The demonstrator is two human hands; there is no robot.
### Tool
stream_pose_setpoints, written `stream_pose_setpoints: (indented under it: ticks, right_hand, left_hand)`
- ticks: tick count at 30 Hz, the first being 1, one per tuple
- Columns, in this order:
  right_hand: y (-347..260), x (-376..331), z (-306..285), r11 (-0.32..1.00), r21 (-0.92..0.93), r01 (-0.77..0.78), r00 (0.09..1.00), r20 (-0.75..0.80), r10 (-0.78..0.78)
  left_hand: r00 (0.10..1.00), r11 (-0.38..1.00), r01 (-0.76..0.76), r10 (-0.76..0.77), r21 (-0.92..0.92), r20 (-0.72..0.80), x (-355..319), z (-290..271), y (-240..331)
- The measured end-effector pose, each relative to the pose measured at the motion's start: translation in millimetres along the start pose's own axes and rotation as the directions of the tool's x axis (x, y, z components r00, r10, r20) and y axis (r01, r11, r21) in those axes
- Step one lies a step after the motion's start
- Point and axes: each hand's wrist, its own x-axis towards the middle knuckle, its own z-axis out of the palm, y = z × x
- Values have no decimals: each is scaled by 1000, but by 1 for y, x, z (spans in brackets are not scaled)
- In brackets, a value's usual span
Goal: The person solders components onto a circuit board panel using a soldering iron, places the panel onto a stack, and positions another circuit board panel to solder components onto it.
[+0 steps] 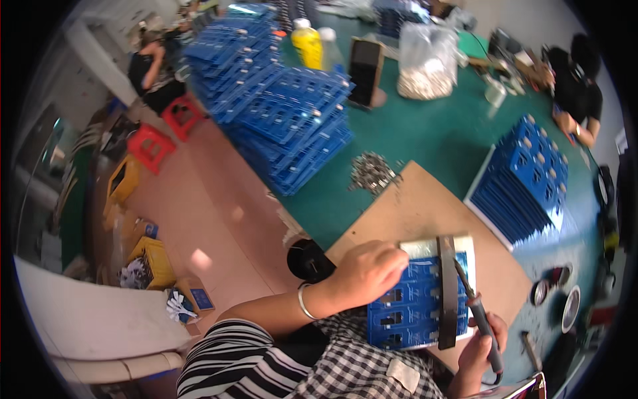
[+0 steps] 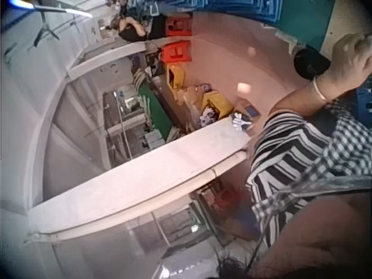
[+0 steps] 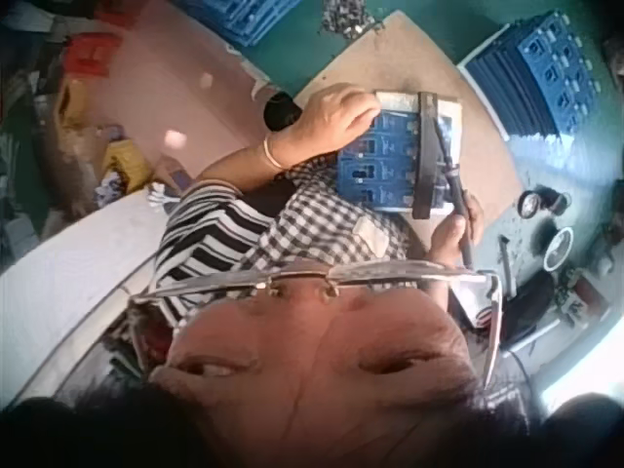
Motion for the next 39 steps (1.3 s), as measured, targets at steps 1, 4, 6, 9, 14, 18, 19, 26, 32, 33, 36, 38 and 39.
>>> stream_pose_setpoints:
  ticks: [1, 4, 6, 9, 14, 18, 19, 26, 32, 33, 36, 38, 39]
  right_hand:
    - [0, 0, -5, 998, -59, -4, 1000, 12, 5]
    - [-2, 3, -26, 994, -86, 71, 997, 49, -67]
    - [-27, 8, -42, 984, -164, 69, 993, 107, -52]
    - [-59, 36, -90, 875, -428, 227, 922, 384, -51]
    - [-125, 87, -123, 696, -496, 519, 755, 647, -102]
    - [-108, 85, -132, 782, -500, 373, 843, 534, -60]
    - [-95, 80, -136, 880, -428, 207, 906, 424, -7]
    - [17, 63, -126, 986, -143, 88, 993, 95, -75]
    - [18, 58, -110, 997, -63, 50, 999, 22, -49]
    - [20, 58, -107, 999, -43, 19, 999, -32, -20]
    - [23, 61, -99, 1000, 15, 4, 1000, -17, -4]
    - [22, 66, -92, 1000, -6, 9, 1000, -16, -9]
    - [19, 71, -89, 999, -26, 25, 999, -22, -25]
  left_hand:
    - [999, 1000, -12, 11, -12, -36, 0, 0, 2]
    - [997, 989, 34, -43, -144, -60, 5, 11, 9]
    - [991, 963, 64, -92, -261, -96, 8, 14, 14]
    - [992, 994, -57, 47, -89, -114, 22, 10, 27]
    - [978, 992, -128, 127, 2, -163, 55, 10, 31]
    - [987, 993, -90, 79, -72, -139, 58, 23, 27]
    - [991, 993, -67, 55, -100, -119, 53, 27, 28]
    - [999, 1000, -9, 10, 14, -45, 47, 31, 18]
    - [994, 988, -106, 109, 112, -19, 42, 42, 14]
    - [992, 983, -125, 128, 138, -10, 35, 42, 16]
    - [993, 983, -107, 112, 149, -21, 31, 42, 18]
    - [995, 985, -97, 98, 146, 0, 34, 44, 16]
    - [996, 986, -89, 91, 144, -3, 38, 47, 15]
